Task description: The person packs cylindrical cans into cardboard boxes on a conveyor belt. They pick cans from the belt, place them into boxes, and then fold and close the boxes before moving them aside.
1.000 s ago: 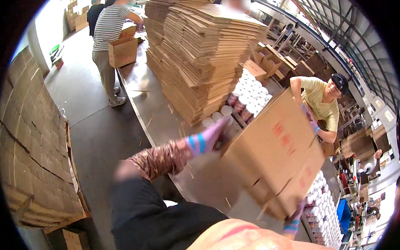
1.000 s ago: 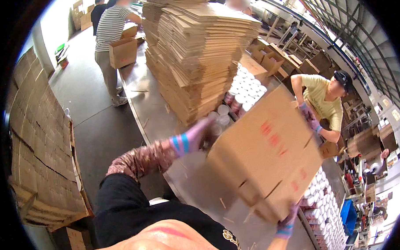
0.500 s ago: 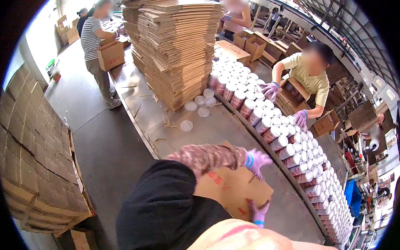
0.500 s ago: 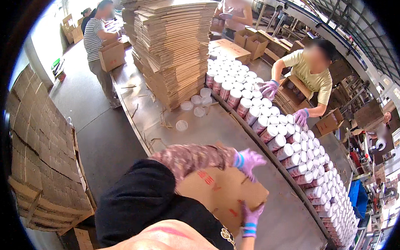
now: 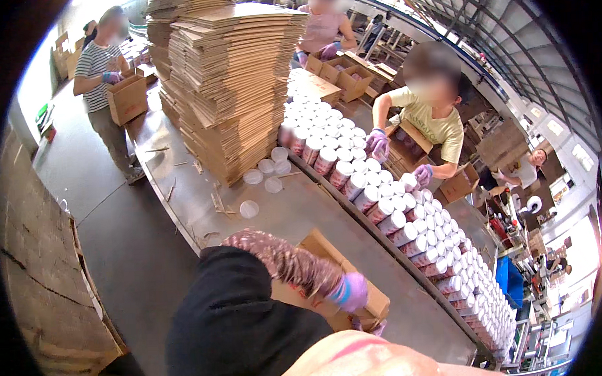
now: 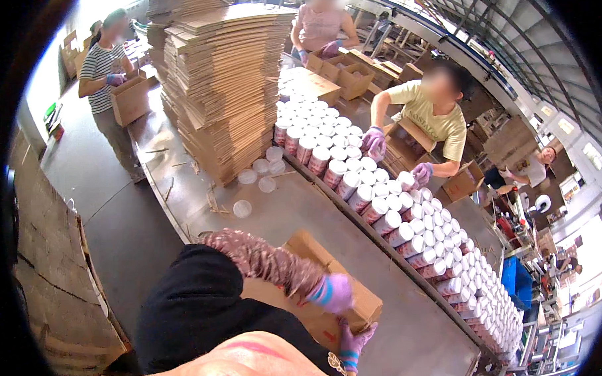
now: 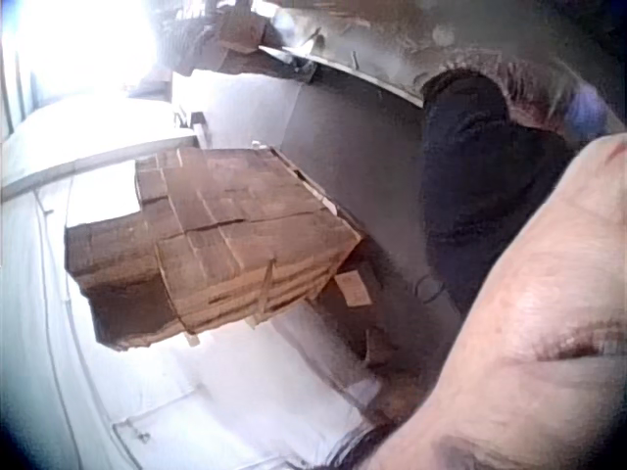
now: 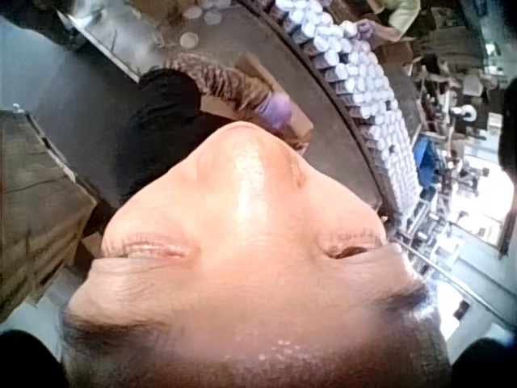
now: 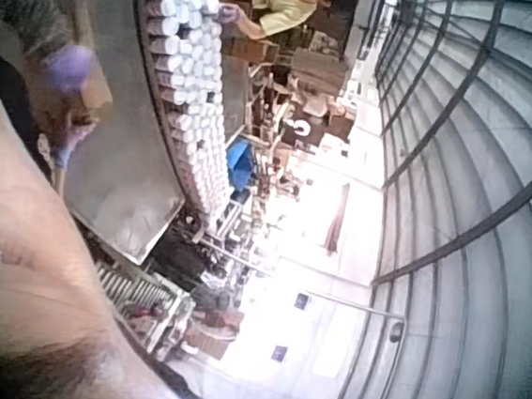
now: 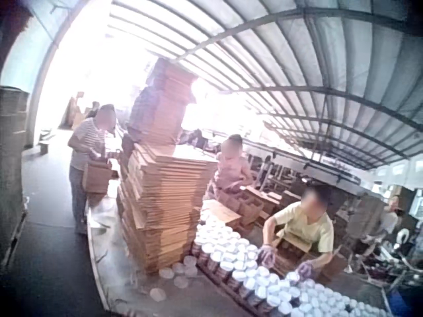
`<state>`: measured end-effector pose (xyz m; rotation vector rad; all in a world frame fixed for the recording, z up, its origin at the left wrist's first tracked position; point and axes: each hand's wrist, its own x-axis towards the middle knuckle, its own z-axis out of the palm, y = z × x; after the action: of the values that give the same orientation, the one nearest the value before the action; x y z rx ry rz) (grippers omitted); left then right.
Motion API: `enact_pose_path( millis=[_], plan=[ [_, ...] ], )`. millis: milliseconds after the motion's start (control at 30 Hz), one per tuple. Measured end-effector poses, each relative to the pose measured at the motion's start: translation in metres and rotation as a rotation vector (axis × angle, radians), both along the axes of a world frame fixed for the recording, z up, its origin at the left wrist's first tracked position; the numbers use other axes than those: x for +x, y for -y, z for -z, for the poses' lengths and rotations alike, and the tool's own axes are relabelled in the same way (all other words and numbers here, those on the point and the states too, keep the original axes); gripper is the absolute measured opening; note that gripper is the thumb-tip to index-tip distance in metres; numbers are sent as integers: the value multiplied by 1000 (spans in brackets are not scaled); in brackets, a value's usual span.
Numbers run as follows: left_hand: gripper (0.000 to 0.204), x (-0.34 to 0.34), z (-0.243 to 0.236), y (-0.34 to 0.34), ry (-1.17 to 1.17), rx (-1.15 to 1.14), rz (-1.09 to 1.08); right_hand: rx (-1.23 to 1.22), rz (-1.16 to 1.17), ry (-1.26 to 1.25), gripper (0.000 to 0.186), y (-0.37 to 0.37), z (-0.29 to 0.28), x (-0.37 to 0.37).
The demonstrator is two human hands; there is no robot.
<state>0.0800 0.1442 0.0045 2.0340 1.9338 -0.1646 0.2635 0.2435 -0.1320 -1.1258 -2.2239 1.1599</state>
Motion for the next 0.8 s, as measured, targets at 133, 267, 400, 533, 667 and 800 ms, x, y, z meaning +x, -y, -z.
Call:
enact_pose_path(
  millis=[133,267,400,533,667,800],
  plan=[
    [30,-19,-6,23,155,298,-163,-44,-53,2,106,-4,-27,-3],
    [41,-95,-9,56,25,-115,-284,151,-136,288,111,2,-47,-9],
    [41,-82,-78,59,-56,21,-216,-370,-159,-196,96,-37,-123,-34],
    [19,-43,-193,60,-113,387,69,-373,-280,-847,68,-26,-249,-70],
    [14,-27,-156,51,25,427,332,562,-490,-192,110,-7,-227,-93],
    [38,-43,-184,79,134,813,99,525,-391,-192,120,-7,-219,-83]
  ],
)
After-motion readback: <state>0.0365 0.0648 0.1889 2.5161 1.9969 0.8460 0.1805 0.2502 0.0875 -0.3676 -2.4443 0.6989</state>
